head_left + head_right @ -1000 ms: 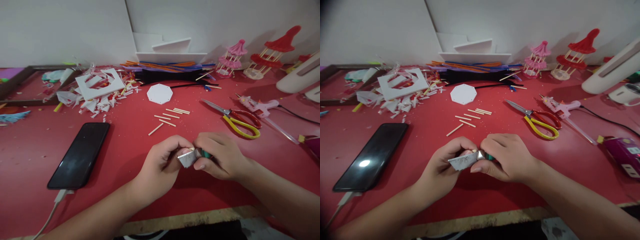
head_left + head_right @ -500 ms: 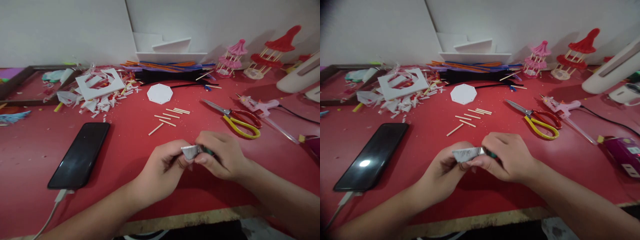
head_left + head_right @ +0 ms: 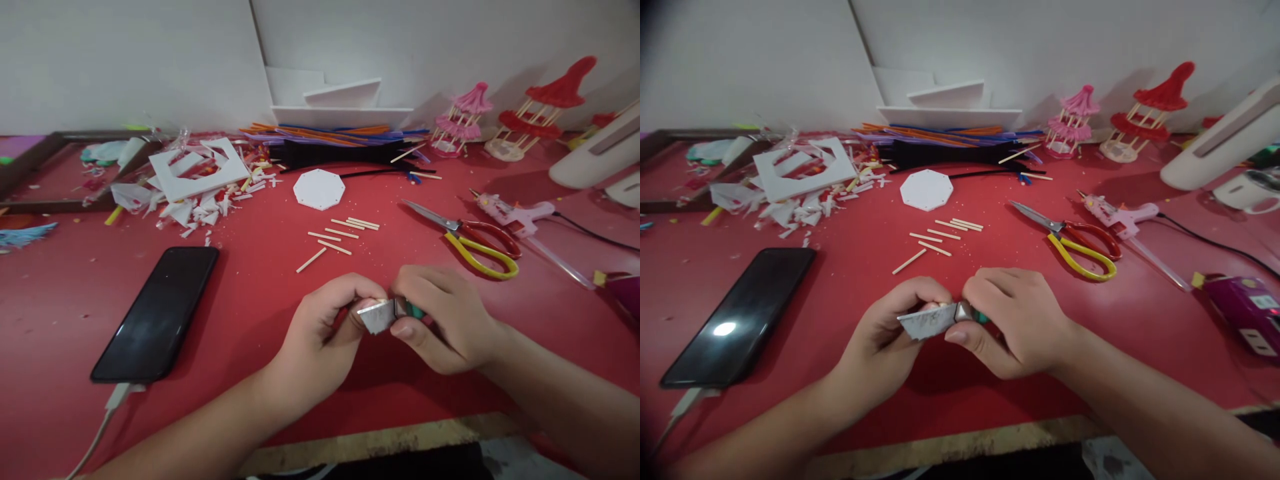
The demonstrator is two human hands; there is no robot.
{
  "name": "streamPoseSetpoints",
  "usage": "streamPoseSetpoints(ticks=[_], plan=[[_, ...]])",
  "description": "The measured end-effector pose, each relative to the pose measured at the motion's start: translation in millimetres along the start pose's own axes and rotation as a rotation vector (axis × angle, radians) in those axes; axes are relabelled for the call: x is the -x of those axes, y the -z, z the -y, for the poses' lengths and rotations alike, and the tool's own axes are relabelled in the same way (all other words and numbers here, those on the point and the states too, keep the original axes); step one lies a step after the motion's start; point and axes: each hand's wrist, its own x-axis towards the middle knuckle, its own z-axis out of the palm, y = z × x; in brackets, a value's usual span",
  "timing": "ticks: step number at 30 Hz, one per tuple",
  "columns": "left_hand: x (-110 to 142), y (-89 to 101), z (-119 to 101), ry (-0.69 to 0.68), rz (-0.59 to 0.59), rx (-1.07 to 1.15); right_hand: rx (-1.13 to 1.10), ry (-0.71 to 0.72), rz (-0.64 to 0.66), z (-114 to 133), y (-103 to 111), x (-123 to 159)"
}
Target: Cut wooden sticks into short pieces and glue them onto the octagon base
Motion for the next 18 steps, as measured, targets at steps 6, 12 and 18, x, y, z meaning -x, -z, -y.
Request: streamPoseSetpoints(ticks=[6, 12, 18], plan=[[-0.4, -0.8, -0.2, 0.011, 0.013, -0.003, 0.0, 0.008, 0.014, -1.5, 0.6, 1.5], [-0.7, -0.8, -1.7, 0.026, 0.019, -0.033, 0.001, 0.003, 0.024, -1.4, 0.0, 1.7], [-0.9, -0.8, -1.3, 0.041, 0.028, -0.057, -0.006, 0.012, 0.027, -0.7, 0.7, 1.0]])
